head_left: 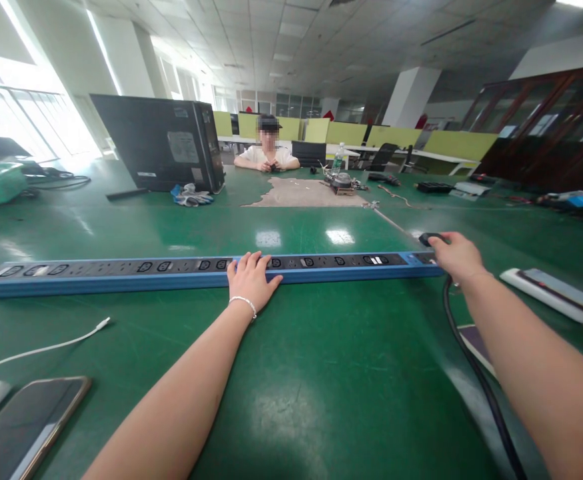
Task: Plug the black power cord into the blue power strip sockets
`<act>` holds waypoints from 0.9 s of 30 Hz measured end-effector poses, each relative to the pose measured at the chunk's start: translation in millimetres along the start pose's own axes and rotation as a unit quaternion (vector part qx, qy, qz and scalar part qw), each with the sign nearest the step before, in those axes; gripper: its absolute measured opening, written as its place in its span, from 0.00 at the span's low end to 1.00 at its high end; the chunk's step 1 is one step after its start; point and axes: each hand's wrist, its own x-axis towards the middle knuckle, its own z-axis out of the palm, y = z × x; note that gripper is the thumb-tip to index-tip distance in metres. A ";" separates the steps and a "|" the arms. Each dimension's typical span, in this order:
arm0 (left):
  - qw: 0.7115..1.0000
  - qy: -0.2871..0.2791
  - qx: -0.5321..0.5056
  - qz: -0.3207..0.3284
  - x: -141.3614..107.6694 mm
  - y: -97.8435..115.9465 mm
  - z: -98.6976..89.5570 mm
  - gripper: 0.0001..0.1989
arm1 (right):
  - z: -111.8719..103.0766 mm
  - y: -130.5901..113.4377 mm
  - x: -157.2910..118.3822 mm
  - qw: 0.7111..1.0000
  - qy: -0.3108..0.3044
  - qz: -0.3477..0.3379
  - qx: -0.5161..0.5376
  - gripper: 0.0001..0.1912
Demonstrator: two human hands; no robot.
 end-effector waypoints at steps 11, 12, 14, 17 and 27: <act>1.000 0.002 0.001 0.002 -0.4 -0.2 0.0 0.27 | -7.7 -26.0 -24.8 0.997 -0.082 -0.006 -0.003 0.21; 1.000 0.002 0.001 0.002 -0.4 -0.3 0.2 0.27 | -2.2 -24.5 -24.9 0.996 -0.090 0.002 0.002 0.21; 1.000 0.003 0.002 0.001 -0.3 -0.4 0.3 0.27 | 7.6 -22.1 -24.9 0.995 -0.103 0.011 0.011 0.21; 1.000 0.001 0.001 0.000 -0.2 -0.5 0.0 0.27 | 19.2 -19.7 -24.3 0.994 -0.111 0.010 0.006 0.21; 1.000 -0.001 0.003 -0.004 0.0 0.1 0.3 0.27 | 38.7 -6.8 -12.5 0.998 -0.035 -0.042 -0.028 0.19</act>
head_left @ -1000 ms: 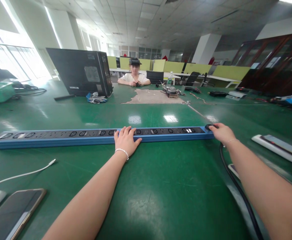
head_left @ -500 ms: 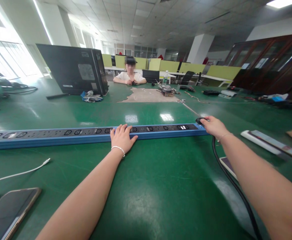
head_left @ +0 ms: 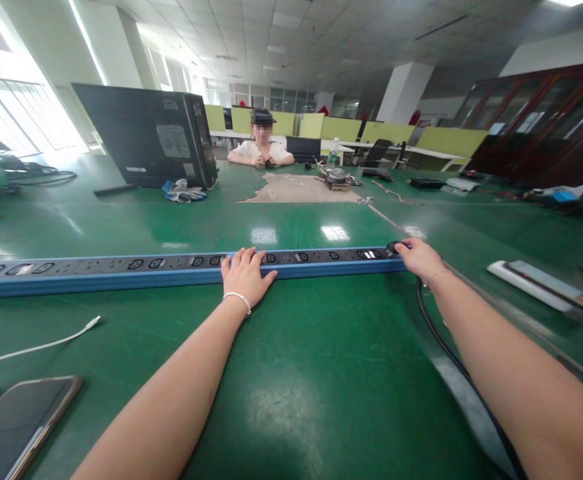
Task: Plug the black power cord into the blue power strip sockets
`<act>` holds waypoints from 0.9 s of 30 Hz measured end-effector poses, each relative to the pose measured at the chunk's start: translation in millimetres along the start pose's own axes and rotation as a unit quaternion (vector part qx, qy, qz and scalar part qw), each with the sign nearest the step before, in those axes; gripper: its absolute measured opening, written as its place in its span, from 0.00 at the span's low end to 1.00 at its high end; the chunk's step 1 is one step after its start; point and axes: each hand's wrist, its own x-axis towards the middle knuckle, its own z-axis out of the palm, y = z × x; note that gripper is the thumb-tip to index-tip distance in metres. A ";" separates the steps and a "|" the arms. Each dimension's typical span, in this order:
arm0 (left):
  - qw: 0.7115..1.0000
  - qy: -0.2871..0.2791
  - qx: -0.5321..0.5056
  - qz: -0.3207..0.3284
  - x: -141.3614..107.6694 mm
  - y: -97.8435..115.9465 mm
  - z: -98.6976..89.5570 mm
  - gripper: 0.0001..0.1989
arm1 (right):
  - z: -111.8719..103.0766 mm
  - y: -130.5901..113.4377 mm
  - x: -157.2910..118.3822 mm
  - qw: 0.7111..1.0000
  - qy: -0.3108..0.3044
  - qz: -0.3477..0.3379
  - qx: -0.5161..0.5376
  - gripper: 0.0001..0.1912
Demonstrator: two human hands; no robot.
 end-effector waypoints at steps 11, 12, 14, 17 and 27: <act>1.000 -0.001 0.001 0.003 -0.2 0.1 -0.6 0.27 | -1.2 1.9 -1.2 1.000 -0.012 0.008 -0.014 0.21; 1.000 -0.001 0.001 0.003 -0.2 0.2 -0.6 0.27 | -1.7 1.3 -1.5 1.000 -0.015 0.010 -0.018 0.22; 1.000 -0.001 0.001 0.002 -0.2 0.3 -0.5 0.27 | -2.6 0.2 -2.0 0.999 -0.019 0.010 -0.024 0.22; 1.000 -0.003 0.000 0.002 -0.1 0.1 -0.2 0.27 | -3.9 -0.5 -2.2 0.999 -0.021 0.008 -0.026 0.21; 1.000 0.007 -0.005 0.007 0.0 -0.3 0.1 0.27 | -1.9 -1.8 -4.3 0.998 -0.038 0.024 -0.032 0.22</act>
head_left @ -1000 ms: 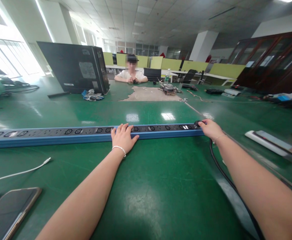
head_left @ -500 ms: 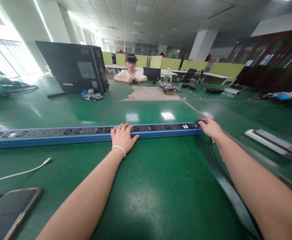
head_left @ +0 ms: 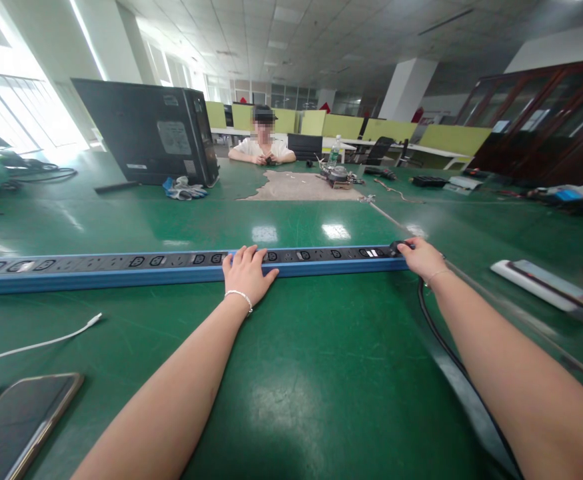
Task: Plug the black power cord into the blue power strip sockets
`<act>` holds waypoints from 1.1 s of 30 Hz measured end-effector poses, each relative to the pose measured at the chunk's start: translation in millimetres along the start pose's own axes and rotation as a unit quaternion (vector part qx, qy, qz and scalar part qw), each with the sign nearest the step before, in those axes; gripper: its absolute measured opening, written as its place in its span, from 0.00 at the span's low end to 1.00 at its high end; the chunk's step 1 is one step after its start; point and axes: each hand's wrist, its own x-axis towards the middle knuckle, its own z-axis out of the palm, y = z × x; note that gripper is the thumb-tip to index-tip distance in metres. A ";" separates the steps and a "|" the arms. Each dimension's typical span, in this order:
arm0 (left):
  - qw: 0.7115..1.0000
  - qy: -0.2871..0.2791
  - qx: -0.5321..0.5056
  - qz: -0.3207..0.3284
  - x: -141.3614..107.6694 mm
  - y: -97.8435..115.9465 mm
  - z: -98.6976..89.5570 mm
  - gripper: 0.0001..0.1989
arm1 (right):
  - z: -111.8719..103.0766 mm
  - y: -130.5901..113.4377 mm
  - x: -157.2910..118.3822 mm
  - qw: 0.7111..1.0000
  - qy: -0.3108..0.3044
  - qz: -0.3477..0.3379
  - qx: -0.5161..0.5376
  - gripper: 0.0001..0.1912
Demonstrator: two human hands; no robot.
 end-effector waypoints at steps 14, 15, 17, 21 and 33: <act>1.000 0.004 0.006 0.002 0.2 0.3 0.7 0.26 | 8.2 -3.6 -11.2 1.000 0.010 -0.013 -0.019 0.22; 1.000 0.004 0.007 0.002 0.3 0.2 0.7 0.26 | 8.5 -4.1 -12.6 1.000 0.010 -0.011 -0.019 0.22; 1.000 0.003 0.008 0.002 0.4 -0.1 1.0 0.27 | 8.3 -4.8 -14.1 1.000 0.006 -0.002 -0.018 0.22; 1.000 0.002 0.010 0.000 0.2 -0.5 1.7 0.27 | 4.2 -6.2 -9.7 1.000 -0.011 -0.003 -0.021 0.22; 1.000 0.008 0.011 0.000 0.7 -0.6 2.0 0.27 | 6.3 -9.2 -17.6 1.000 -0.017 0.017 -0.016 0.22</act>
